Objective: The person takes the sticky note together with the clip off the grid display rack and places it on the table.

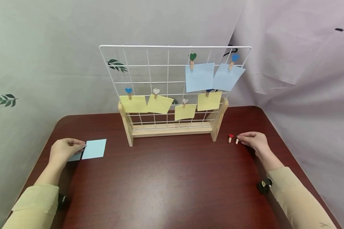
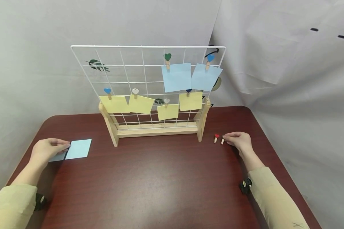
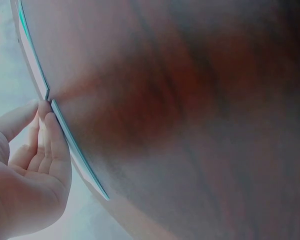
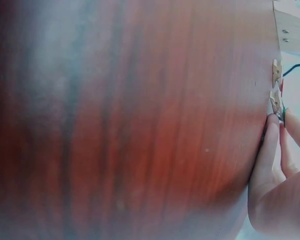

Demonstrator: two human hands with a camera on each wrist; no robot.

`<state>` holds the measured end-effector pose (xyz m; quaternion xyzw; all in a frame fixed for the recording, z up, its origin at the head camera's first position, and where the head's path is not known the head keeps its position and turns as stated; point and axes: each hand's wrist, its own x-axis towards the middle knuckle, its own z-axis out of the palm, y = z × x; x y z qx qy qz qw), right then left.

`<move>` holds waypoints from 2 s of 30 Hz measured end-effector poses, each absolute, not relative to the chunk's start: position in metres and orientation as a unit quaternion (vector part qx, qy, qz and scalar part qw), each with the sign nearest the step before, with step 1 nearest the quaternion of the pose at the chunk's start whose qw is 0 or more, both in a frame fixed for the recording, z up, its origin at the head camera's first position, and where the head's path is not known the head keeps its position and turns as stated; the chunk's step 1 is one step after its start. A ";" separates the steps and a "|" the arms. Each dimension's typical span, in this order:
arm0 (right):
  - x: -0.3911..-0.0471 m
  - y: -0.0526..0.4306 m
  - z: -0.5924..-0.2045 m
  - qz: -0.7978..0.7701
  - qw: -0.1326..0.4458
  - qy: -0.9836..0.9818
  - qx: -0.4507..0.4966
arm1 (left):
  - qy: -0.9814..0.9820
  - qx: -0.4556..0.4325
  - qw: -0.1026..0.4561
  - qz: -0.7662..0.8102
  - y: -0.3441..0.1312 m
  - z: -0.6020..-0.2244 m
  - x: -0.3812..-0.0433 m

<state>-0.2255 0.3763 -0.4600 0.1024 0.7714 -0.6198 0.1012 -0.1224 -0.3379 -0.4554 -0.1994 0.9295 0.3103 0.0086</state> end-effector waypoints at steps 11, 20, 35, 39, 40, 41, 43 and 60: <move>-0.226 0.375 -0.460 -0.591 0.088 0.795 0.107 | 0.928 -0.196 0.007 0.317 -0.339 -0.456 -0.123; -0.223 0.372 -0.457 -0.559 0.046 0.819 0.121 | 0.911 -0.205 0.012 0.357 -0.340 -0.458 -0.122; -0.222 0.370 -0.453 -0.590 0.047 0.796 0.127 | 0.906 -0.202 0.016 0.372 -0.335 -0.455 -0.125; -0.222 0.372 -0.453 -0.607 0.051 0.784 0.123 | 0.910 -0.195 0.015 0.364 -0.331 -0.453 -0.125; -0.222 0.372 -0.453 -0.610 0.052 0.782 0.122 | 0.910 -0.194 0.016 0.365 -0.330 -0.453 -0.125; -0.222 0.372 -0.453 -0.611 0.052 0.780 0.121 | 0.911 -0.193 0.017 0.365 -0.330 -0.453 -0.125; -0.222 0.372 -0.453 -0.613 0.053 0.779 0.118 | 0.911 -0.189 0.019 0.366 -0.329 -0.452 -0.125; -0.217 0.365 -0.450 -0.636 0.043 0.766 0.078 | 0.894 -0.138 0.023 0.427 -0.306 -0.450 -0.130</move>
